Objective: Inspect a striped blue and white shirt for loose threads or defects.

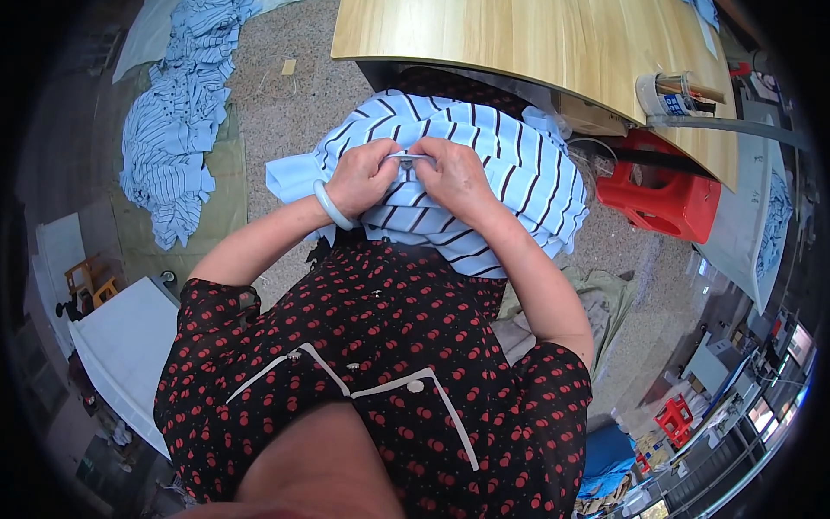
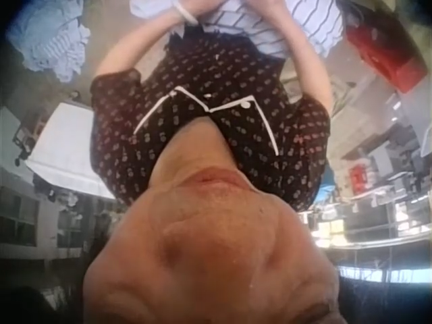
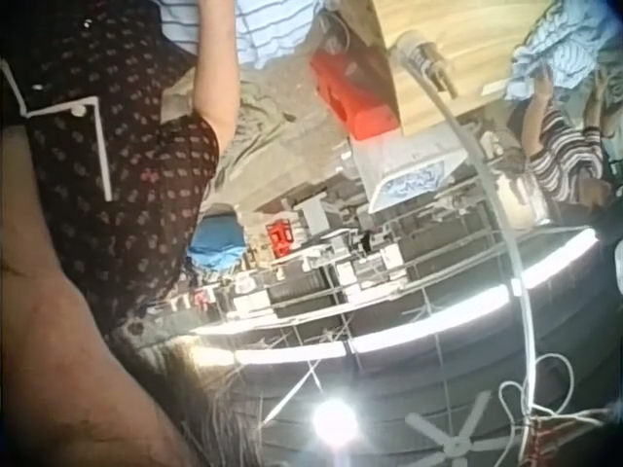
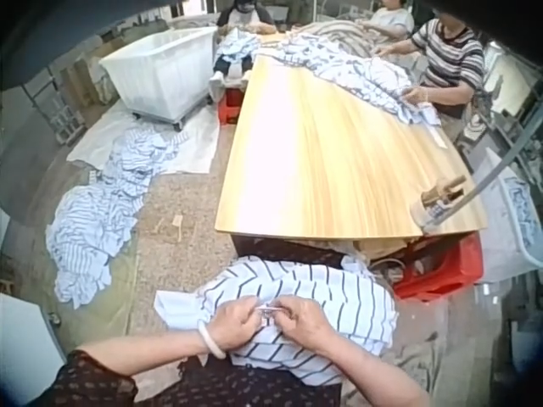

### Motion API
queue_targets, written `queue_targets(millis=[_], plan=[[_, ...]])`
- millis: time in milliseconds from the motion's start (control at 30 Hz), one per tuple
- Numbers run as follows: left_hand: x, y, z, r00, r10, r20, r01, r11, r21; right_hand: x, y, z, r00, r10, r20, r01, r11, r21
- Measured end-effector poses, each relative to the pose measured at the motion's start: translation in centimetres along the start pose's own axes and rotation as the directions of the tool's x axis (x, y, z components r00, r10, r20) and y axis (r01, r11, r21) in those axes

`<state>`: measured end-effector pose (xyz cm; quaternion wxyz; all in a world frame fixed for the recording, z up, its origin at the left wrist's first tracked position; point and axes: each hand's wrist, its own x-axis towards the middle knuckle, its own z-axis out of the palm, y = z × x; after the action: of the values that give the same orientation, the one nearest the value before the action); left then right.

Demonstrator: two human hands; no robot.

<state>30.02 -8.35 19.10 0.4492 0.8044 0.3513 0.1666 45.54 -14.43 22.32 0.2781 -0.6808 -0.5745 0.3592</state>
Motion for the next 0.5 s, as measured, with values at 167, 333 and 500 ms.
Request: queue_targets(millis=[167, 333, 500], plan=[[0.8, -0.7, -2.3, 0.965, 0.178, 0.194, -0.174, 0.984, -0.039, -0.2, 0.4, -0.5, 0.989, 0.059, 0.132, -0.088, 0.969, 0.23], [1.6, 1.9, -6.4, 0.856, 0.092, 0.509, -0.038, 0.993, -0.116, -0.2, -2.4, -1.7, 0.98, 0.028, 0.199, -0.073, 0.973, 0.218], [1.9, -0.9, -5.4, 0.885, 0.135, 0.445, -0.168, 0.985, 0.034, -1.3, -0.3, -2.5, 0.973, -0.173, 0.15, 0.199, 0.964, -0.177]])
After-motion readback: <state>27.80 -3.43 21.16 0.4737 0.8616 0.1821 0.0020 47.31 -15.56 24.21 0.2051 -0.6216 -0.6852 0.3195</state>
